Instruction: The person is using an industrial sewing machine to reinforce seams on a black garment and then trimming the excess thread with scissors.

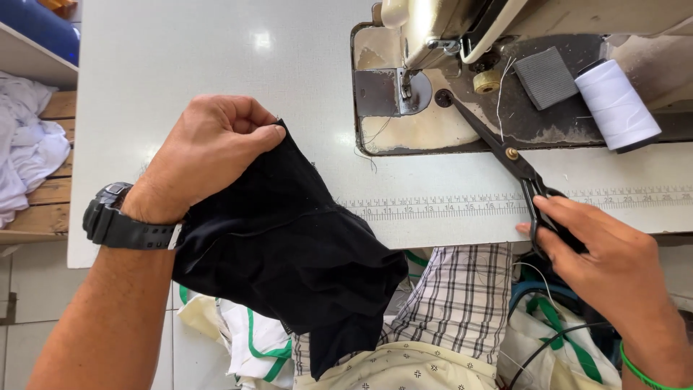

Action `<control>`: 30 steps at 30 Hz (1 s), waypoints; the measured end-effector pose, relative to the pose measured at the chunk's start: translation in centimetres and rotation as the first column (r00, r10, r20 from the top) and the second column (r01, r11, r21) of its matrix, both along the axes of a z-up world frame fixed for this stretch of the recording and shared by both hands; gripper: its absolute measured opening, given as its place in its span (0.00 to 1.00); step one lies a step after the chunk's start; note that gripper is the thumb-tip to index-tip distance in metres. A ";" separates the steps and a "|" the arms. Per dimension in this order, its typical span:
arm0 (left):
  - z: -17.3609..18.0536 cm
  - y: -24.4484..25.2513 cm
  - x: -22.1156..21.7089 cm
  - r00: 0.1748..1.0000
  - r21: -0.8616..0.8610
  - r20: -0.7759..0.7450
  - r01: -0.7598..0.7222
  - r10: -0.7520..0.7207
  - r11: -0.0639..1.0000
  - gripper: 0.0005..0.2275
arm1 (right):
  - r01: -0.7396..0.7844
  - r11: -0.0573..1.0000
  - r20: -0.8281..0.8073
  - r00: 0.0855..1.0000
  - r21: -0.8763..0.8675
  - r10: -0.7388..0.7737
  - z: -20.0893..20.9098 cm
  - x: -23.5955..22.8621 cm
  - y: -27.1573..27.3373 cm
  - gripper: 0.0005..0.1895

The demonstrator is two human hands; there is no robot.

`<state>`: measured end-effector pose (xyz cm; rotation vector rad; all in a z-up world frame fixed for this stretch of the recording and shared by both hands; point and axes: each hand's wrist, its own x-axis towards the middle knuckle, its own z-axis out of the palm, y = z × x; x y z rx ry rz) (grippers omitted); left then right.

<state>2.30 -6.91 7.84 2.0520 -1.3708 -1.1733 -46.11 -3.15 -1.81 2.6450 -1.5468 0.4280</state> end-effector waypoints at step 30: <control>-13.2 13.1 -6.3 0.787 -0.667 0.605 0.416 0.123 0.619 0.07 | 0.145 0.899 -0.101 0.974 -0.414 -0.204 -4.1 13.1 -8.7 0.09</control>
